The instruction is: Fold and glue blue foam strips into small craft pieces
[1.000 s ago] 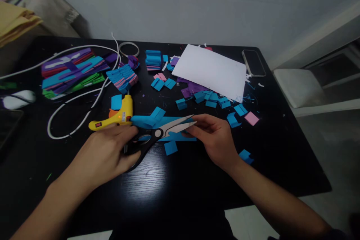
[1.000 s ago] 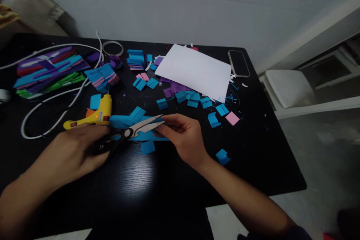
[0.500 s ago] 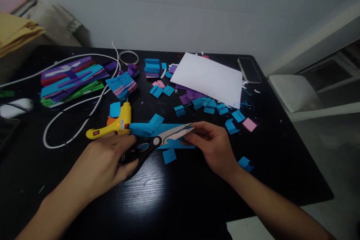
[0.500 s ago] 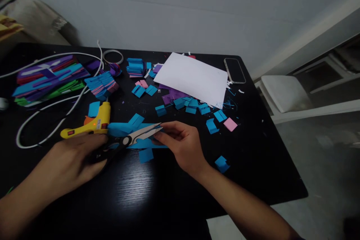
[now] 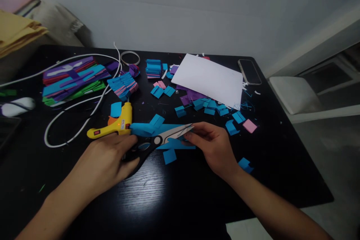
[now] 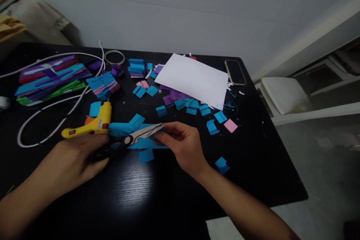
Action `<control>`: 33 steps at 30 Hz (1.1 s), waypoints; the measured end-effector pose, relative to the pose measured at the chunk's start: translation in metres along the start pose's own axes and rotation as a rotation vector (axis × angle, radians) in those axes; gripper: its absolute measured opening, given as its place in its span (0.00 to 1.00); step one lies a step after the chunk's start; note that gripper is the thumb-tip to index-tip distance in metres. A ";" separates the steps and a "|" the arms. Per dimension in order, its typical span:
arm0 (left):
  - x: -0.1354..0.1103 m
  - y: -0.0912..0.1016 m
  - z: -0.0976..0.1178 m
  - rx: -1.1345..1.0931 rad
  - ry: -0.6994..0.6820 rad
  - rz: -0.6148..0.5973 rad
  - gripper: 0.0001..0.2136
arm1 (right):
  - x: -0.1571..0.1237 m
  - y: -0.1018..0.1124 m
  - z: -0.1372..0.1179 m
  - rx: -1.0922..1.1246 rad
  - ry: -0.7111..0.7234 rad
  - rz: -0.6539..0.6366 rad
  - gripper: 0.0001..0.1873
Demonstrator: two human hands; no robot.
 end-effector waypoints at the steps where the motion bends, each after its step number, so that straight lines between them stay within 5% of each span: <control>1: 0.000 0.000 0.000 0.007 0.002 -0.002 0.08 | 0.000 0.000 0.000 0.007 -0.003 -0.001 0.11; 25: 0.001 -0.003 0.001 -0.007 0.036 0.007 0.09 | 0.001 -0.001 0.005 0.035 -0.054 -0.010 0.13; 33: 0.000 -0.013 0.002 0.029 0.034 -0.044 0.11 | 0.003 0.004 0.000 -0.052 0.056 0.046 0.11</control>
Point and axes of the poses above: each hand's wrist, its own x-axis towards the middle knuckle, its own y-axis out of the back of the hand, z = x × y, the point moved 8 cm from there along x, towards the middle knuckle, and after that the axes turned 4 degrees about -y, right-handed, at the moved point
